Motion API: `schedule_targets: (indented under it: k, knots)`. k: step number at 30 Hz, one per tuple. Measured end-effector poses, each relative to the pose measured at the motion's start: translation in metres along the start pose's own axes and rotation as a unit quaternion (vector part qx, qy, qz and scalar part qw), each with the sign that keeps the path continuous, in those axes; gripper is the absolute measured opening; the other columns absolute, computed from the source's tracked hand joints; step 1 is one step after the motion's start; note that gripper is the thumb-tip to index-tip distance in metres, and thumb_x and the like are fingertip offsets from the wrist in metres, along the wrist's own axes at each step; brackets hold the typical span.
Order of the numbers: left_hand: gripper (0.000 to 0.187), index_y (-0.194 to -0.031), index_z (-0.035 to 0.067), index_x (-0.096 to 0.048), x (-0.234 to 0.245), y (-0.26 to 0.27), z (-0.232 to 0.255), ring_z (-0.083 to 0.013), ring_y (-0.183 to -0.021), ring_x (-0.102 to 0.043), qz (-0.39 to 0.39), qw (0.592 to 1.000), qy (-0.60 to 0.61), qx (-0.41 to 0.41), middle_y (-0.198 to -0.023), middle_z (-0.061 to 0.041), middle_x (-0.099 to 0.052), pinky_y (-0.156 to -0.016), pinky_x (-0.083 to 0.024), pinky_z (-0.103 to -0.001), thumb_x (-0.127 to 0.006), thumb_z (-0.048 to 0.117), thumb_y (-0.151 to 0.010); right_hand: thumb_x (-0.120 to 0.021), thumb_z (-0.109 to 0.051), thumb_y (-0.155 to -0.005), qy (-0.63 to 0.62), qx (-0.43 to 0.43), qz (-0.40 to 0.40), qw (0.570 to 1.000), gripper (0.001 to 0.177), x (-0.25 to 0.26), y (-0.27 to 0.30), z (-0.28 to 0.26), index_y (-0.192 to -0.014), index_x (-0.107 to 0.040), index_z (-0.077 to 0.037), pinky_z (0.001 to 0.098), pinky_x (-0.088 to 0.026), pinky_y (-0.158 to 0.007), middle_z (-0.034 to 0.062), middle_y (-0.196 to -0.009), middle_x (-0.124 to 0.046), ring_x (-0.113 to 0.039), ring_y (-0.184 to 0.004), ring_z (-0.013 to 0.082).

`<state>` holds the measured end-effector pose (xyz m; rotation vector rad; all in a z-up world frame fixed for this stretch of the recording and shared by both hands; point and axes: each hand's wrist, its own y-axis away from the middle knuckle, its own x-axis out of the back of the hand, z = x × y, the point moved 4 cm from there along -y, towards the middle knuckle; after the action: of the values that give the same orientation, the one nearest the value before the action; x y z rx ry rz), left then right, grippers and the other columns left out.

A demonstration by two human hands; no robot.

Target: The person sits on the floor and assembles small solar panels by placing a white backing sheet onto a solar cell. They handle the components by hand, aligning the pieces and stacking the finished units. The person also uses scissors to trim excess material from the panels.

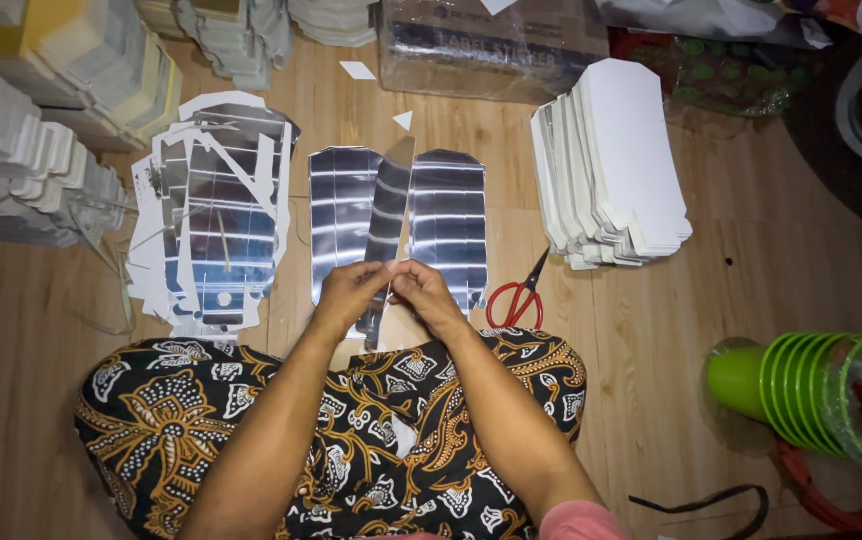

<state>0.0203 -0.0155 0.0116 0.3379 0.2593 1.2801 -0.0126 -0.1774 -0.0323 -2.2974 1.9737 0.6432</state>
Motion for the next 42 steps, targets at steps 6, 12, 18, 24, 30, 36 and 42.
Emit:
schedule_targets:
  k: [6, 12, 18, 24, 30, 36, 42]
  knots:
    - [0.061, -0.125, -0.011, -0.066, 0.000, -0.007, -0.013, -0.0194, -0.087, -0.074, -0.011, 0.998, 0.069, 0.004, -0.106, -0.018, -0.075, -0.066, -0.062, -0.029, -0.078, 0.034, -0.086, -0.074, -0.023, -0.096, -0.003, 0.001, -0.011, 1.000, 0.038, -0.003, 0.003, -0.007, -0.126, -0.064, -0.003, 0.0262, -0.054, -0.087, 0.0027, -0.112, -0.069, -0.064, -0.099, 0.0094]
    - [0.059, -0.125, -0.010, -0.063, 0.001, -0.008, -0.013, -0.0186, -0.090, -0.074, -0.017, 0.995, 0.094, 0.011, -0.106, -0.015, -0.074, -0.067, -0.064, -0.030, -0.079, 0.031, -0.086, -0.075, -0.031, -0.095, 0.028, 0.023, -0.033, 0.999, 0.050, -0.003, 0.001, -0.006, -0.134, -0.061, -0.002, 0.0279, -0.052, -0.088, 0.0055, -0.119, -0.069, -0.065, -0.105, 0.0117]
    - [0.054, -0.122, -0.007, -0.069, 0.000, -0.005, -0.010, -0.0172, -0.089, -0.074, -0.020, 0.997, 0.076, 0.017, -0.105, -0.014, -0.075, -0.068, -0.063, -0.029, -0.079, 0.031, -0.086, -0.074, -0.034, -0.095, 0.001, 0.027, -0.062, 0.998, 0.056, -0.012, 0.007, -0.021, -0.138, -0.058, -0.001, 0.0311, -0.051, -0.105, 0.0069, -0.132, -0.067, -0.065, -0.118, 0.0136]
    - [0.042, -0.120, -0.002, -0.069, 0.006, -0.009, -0.011, -0.0128, -0.082, -0.071, 0.012, 0.998, 0.056, -0.040, -0.099, -0.008, -0.077, -0.065, -0.058, -0.026, -0.075, 0.027, -0.091, -0.071, -0.021, -0.097, -0.090, -0.041, -0.039, 0.994, 0.046, 0.003, 0.003, -0.004, -0.138, -0.061, -0.001, 0.0340, -0.056, -0.093, 0.0077, -0.117, -0.071, -0.069, -0.102, 0.0156]
    - [0.021, -0.088, 0.003, -0.075, 0.020, 0.017, 0.025, -0.0319, -0.056, -0.067, 0.192, 0.919, -0.282, -0.200, -0.064, -0.019, -0.067, -0.058, -0.053, -0.043, -0.064, 0.021, -0.093, -0.064, -0.009, -0.096, 0.107, 0.030, 0.296, 0.949, 0.035, 0.063, 0.008, -0.010, -0.130, -0.064, -0.004, 0.0248, -0.049, -0.058, 0.0023, -0.097, -0.072, -0.059, -0.071, 0.0071]
    - [0.026, -0.086, 0.005, -0.073, 0.032, 0.017, 0.029, -0.0423, -0.067, -0.068, 0.250, 0.883, -0.348, -0.189, -0.069, -0.022, -0.067, -0.064, -0.055, -0.051, -0.062, 0.027, -0.096, -0.062, -0.008, -0.098, 0.270, 0.006, 0.438, 0.857, 0.022, 0.123, 0.026, -0.033, -0.113, -0.074, 0.004, 0.0322, -0.046, -0.062, 0.0160, -0.089, -0.071, -0.058, -0.066, 0.0165]
    - [0.031, -0.106, 0.007, -0.076, 0.026, 0.017, 0.032, -0.0361, -0.067, -0.073, 0.170, 0.947, -0.198, -0.187, -0.073, -0.020, -0.072, -0.064, -0.058, -0.045, -0.061, 0.032, -0.093, -0.077, -0.029, -0.084, 0.598, 0.124, 0.445, 0.655, 0.037, 0.083, 0.023, -0.055, -0.104, -0.074, 0.003, 0.0427, -0.050, -0.087, 0.0216, -0.106, -0.073, -0.067, -0.100, 0.0345]
